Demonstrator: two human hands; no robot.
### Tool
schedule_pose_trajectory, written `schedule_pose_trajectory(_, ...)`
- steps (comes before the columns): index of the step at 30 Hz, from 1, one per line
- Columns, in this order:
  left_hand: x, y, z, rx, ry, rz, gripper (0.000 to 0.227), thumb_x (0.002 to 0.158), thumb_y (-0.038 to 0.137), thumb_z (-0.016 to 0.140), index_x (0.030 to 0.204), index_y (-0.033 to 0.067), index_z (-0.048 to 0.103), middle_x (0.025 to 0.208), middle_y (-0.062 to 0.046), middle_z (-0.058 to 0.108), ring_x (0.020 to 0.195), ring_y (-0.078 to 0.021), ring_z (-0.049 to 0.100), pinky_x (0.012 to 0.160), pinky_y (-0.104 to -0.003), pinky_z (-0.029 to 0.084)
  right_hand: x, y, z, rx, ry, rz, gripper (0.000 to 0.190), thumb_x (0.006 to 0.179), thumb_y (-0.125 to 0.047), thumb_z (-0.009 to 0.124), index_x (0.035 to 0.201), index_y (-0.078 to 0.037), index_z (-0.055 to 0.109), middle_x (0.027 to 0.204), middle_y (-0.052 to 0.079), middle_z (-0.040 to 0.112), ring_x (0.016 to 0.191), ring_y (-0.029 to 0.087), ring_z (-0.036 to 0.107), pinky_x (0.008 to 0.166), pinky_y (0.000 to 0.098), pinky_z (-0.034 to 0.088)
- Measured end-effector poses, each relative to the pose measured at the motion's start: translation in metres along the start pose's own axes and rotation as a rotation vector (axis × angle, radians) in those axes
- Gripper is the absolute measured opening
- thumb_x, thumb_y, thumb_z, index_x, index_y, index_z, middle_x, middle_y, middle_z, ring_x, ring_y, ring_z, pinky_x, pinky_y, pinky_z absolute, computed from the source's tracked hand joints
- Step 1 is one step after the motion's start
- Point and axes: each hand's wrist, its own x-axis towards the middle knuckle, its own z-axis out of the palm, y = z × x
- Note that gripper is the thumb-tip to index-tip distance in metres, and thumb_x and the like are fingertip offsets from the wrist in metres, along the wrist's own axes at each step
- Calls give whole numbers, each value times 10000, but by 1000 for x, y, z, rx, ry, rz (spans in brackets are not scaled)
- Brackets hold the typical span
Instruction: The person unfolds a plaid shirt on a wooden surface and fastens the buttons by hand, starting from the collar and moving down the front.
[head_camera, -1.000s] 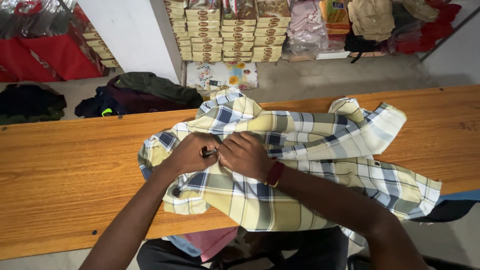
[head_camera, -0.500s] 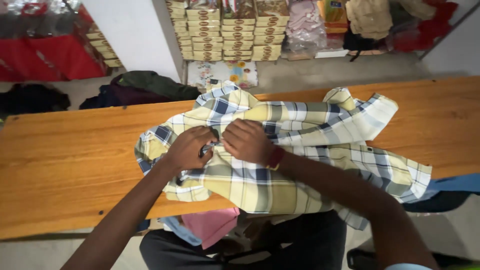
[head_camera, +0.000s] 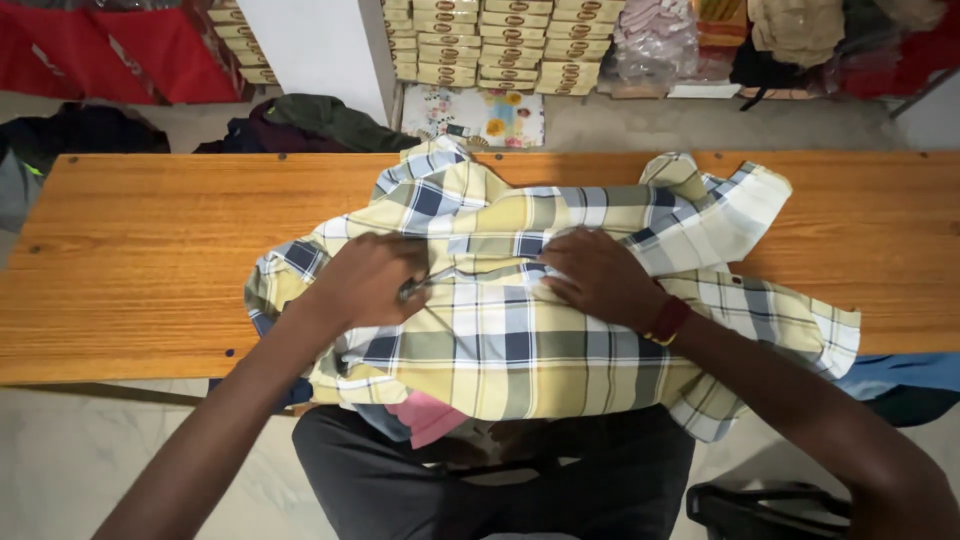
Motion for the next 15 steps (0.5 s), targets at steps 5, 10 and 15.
schedule_pose_trajectory(5,44,22,-3,0,214,284,413,687,337,801,978,54,725,1062,-133,727,968,-328,685,822,-469,531,17,-14,-3,-98,81,-68,222,945,-213,656,1124,-82,658,1127,107,648,1114,296,586,966,450,452)
schedule_pose_trajectory(10,74,14,10,-137,13,199,176,751,204,793,883,117,715,960,-62,737,930,-299,704,714,-442,552,27,-29,15,-290,-191,-64,81,973,-171,731,948,-111,682,897,43,594,907,242,575,809,431,484)
schedule_pose_trajectory(15,75,-15,42,-552,120,126,102,832,185,780,877,112,723,831,-64,738,754,-245,726,675,-376,562,37,-38,29,-189,188,-216,154,873,-125,748,1004,-78,683,998,46,639,1011,245,603,845,402,495)
